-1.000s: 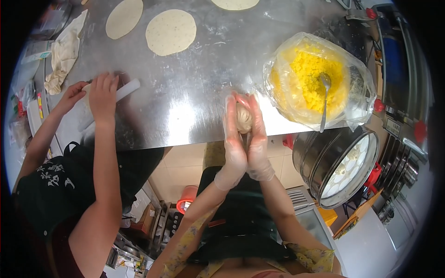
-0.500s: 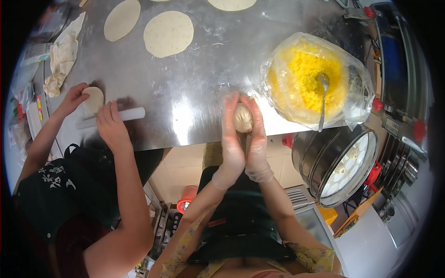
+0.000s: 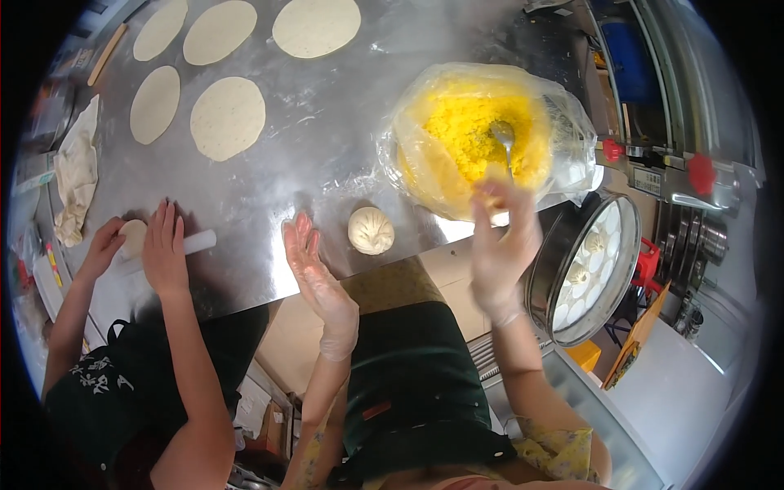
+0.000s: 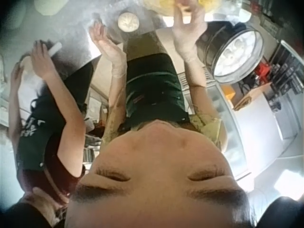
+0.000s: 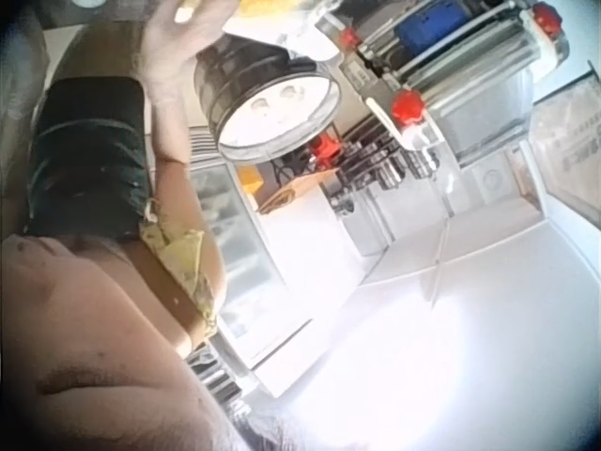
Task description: Filling dough wrappers with a yellow bun filling and pleating the edges to create steamed buns.
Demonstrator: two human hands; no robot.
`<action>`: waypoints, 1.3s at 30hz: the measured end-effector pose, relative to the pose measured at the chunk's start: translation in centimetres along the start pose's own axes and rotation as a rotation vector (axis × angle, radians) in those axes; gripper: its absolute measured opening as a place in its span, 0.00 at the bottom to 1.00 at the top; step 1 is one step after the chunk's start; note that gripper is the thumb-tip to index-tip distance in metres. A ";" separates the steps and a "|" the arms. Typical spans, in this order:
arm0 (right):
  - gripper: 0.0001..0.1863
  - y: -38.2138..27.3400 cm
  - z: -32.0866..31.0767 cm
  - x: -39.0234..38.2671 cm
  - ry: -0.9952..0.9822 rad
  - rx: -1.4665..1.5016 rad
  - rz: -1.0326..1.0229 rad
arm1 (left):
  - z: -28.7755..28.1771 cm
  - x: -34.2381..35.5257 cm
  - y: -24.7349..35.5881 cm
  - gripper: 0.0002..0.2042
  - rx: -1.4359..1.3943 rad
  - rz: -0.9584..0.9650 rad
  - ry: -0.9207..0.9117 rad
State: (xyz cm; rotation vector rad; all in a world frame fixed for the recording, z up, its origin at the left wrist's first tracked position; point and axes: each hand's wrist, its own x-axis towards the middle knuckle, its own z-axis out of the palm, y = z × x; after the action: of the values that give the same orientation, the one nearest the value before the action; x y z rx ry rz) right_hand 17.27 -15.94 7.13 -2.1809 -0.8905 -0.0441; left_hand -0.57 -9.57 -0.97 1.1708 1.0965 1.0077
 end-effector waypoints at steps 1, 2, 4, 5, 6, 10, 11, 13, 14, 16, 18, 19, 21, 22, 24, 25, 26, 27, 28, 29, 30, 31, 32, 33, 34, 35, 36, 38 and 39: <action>0.16 1.4 0.3 1.9 -0.031 -0.030 -0.024 | -0.1 -0.2 0.1 0.36 0.005 0.004 0.005; 0.16 2.6 0.3 3.5 -0.055 -0.076 -0.046 | 0.2 -0.3 0.2 0.33 -0.034 0.002 -0.001; 0.17 3.9 0.7 5.3 -0.160 -0.092 -0.021 | 0.6 -0.4 0.6 0.31 -0.073 0.006 -0.004; 0.17 4.2 1.3 5.6 -0.278 -0.100 0.003 | 0.4 -0.5 0.5 0.31 -0.079 0.005 0.018; 0.18 4.2 1.8 5.5 -0.301 -0.093 0.018 | 0.0 -0.8 0.0 0.31 -0.085 0.003 0.039; 0.19 4.3 1.7 5.9 -0.287 -0.116 0.011 | 0.5 -0.4 0.6 0.30 -0.072 -0.024 0.042; 0.19 4.4 2.0 5.9 -0.282 -0.155 -0.032 | 0.5 -0.4 0.7 0.30 -0.074 -0.032 0.046; 0.19 4.3 2.5 5.8 -0.285 -0.188 -0.081 | 0.4 -0.4 0.9 0.29 -0.073 -0.041 0.061; 0.19 4.3 2.9 5.7 -0.305 -0.198 -0.081 | 0.1 -0.5 0.8 0.29 -0.070 -0.042 0.071; 0.19 4.2 3.4 5.6 -0.325 -0.210 -0.079 | -0.2 -0.6 0.5 0.29 -0.067 -0.045 0.080; 0.18 4.1 3.5 5.5 -0.335 -0.213 -0.086 | -0.2 -0.6 0.5 0.28 -0.058 -0.056 0.084; 0.18 4.3 3.2 5.6 -0.329 -0.219 -0.081 | 0.2 -0.4 0.9 0.28 -0.061 -0.057 0.075; 0.18 4.6 2.7 5.7 -0.302 -0.214 -0.070 | 0.7 -0.4 0.9 0.28 -0.070 -0.074 0.053; 0.18 4.5 2.9 5.7 -0.308 -0.207 -0.076 | 0.5 -0.4 1.0 0.28 -0.067 -0.072 0.064; 0.16 4.2 3.1 5.5 -0.282 -0.166 -0.045 | 0.1 -0.4 1.1 0.27 -0.063 -0.068 0.068; 0.16 4.2 3.2 5.5 -0.286 -0.163 -0.047 | 0.0 -0.4 1.1 0.27 -0.062 -0.067 0.072; 0.16 4.2 3.2 5.5 -0.281 -0.112 -0.017 | -0.1 -0.4 1.1 0.27 -0.077 -0.068 0.075; 0.15 4.2 3.2 5.4 -0.277 -0.060 0.014 | -0.2 -0.4 1.1 0.28 -0.091 -0.068 0.077; 0.15 4.2 3.1 5.4 -0.282 -0.057 0.014 | -0.3 -0.4 1.0 0.28 -0.087 -0.069 0.083; 0.15 4.0 2.9 5.5 -0.270 -0.024 0.043 | -0.4 -0.4 0.8 0.27 -0.074 -0.034 0.062; 0.14 3.8 2.7 5.5 -0.258 0.010 0.073 | -0.5 -0.4 0.7 0.27 -0.059 0.001 0.042; 0.14 3.3 2.4 5.4 -0.269 0.020 0.073 | -0.6 -0.3 0.6 0.27 -0.049 0.000 0.052; 0.13 2.6 1.9 5.2 -0.248 0.037 0.084 | -0.9 -0.1 0.4 0.29 0.142 0.115 -0.063; 0.12 1.8 1.4 4.8 -0.227 0.056 0.096 | -1.2 0.1 0.3 0.31 0.335 0.226 -0.181; 0.10 1.1 1.1 4.1 -0.236 0.104 0.093 | -1.4 0.2 0.2 0.31 0.352 0.222 -0.170; 0.10 0.5 0.9 3.3 -0.245 0.111 0.092 | -1.2 0.3 0.3 0.33 0.412 0.273 -0.198; 0.10 -0.3 1.0 2.3 -0.297 0.166 0.052 | -1.0 0.5 0.3 0.35 0.472 0.324 -0.226; 0.10 -1.3 1.6 0.4 -0.407 0.283 0.008 | -0.5 0.7 0.0 0.38 0.548 0.411 -0.247; 0.09 -1.5 2.3 -0.6 -0.468 0.346 0.004 | -0.5 0.7 0.0 0.38 0.551 0.409 -0.244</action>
State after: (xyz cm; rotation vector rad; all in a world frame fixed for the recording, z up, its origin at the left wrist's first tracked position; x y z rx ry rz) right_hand 15.35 -14.03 6.26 -1.8917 -1.0567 0.6008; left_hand -0.89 -8.78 -1.12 1.9710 0.9838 0.8521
